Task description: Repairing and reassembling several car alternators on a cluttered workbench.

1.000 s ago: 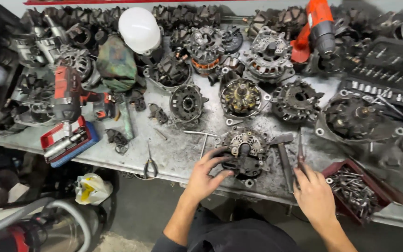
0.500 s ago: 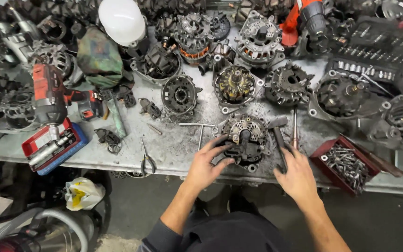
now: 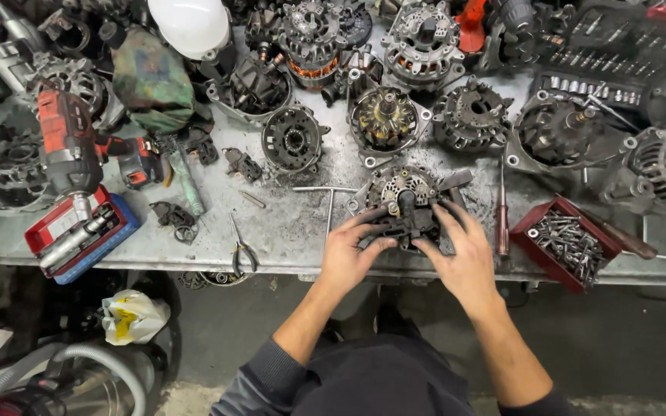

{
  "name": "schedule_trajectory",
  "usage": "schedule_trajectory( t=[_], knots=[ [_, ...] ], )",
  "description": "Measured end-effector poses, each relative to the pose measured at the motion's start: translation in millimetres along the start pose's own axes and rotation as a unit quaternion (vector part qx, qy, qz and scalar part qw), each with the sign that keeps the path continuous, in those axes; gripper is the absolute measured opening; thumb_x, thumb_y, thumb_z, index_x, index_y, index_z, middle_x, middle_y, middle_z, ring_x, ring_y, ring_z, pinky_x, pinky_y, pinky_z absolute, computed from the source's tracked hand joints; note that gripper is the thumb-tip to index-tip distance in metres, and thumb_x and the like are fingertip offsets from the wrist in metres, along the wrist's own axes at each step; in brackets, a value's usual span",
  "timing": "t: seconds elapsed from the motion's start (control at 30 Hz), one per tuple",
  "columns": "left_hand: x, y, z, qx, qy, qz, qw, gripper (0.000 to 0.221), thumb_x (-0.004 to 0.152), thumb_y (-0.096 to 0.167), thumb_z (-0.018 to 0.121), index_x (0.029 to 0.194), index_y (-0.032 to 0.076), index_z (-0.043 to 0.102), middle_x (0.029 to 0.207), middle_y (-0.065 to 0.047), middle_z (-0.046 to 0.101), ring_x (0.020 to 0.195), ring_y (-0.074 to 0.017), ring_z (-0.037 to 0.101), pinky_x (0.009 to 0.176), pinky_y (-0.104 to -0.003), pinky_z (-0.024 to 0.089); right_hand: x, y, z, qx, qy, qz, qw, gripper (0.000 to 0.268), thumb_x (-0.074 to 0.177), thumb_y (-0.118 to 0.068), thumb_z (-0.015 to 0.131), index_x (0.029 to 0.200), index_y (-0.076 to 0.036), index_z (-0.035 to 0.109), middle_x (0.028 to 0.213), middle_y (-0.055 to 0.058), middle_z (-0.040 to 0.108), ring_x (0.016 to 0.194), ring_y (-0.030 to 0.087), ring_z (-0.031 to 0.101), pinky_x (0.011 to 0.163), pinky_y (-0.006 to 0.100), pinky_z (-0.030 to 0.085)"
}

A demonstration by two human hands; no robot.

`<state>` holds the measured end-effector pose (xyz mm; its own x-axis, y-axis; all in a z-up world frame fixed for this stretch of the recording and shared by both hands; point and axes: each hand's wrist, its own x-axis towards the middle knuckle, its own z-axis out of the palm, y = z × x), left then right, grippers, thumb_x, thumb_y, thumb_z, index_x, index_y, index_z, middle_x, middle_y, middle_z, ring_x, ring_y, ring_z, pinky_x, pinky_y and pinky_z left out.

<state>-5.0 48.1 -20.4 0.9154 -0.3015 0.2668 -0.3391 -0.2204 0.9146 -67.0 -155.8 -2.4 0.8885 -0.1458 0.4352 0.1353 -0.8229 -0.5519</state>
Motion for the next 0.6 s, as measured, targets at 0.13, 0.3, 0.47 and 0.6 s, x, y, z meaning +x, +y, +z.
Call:
schedule_trajectory(
  t=[0.13,0.3,0.47,0.6],
  knots=[
    [-4,11,2,0.025,0.022,0.002,0.999,0.028,0.078,0.027,0.089,0.101,0.014,0.081,0.120,-0.008,0.077,0.116,-0.0344,0.070,0.095,-0.044,0.058,8,21,-3,-0.026,-0.022,-0.059,0.998,0.072,0.075,-0.043,0.088,0.137,-0.014,0.065,0.133,0.017,0.064,0.119,0.041,0.064,0.101,0.052,0.051],
    [-5,4,5,0.070,0.017,0.016,0.997,0.028,0.079,0.030,0.088,0.099,0.012,0.079,0.121,-0.009,0.076,0.112,-0.0349,0.071,0.092,-0.046,0.059,15,58,1,-0.145,-0.040,-0.143,0.978,0.062,0.079,-0.060,0.077,0.128,-0.024,0.068,0.131,0.003,0.064,0.122,0.024,0.064,0.096,0.040,0.049],
    [3,21,-12,0.013,0.017,0.031,0.999,0.025,0.083,0.028,0.086,0.102,0.014,0.080,0.124,-0.011,0.074,0.114,-0.0388,0.070,0.093,-0.049,0.058,26,47,-16,-0.038,-0.053,-0.155,0.986,0.058,0.074,-0.058,0.082,0.114,-0.018,0.067,0.128,0.004,0.066,0.121,0.026,0.065,0.096,0.041,0.051],
    [-14,41,-25,-0.008,-0.052,0.069,0.996,0.027,0.081,0.030,0.086,0.105,0.022,0.080,0.132,-0.008,0.071,0.119,-0.0346,0.069,0.099,-0.047,0.057,12,20,-38,0.167,-0.029,-0.114,0.979,0.059,0.062,-0.031,0.098,0.107,-0.007,0.068,0.115,0.017,0.069,0.111,0.038,0.069,0.100,0.050,0.054]
  ],
)
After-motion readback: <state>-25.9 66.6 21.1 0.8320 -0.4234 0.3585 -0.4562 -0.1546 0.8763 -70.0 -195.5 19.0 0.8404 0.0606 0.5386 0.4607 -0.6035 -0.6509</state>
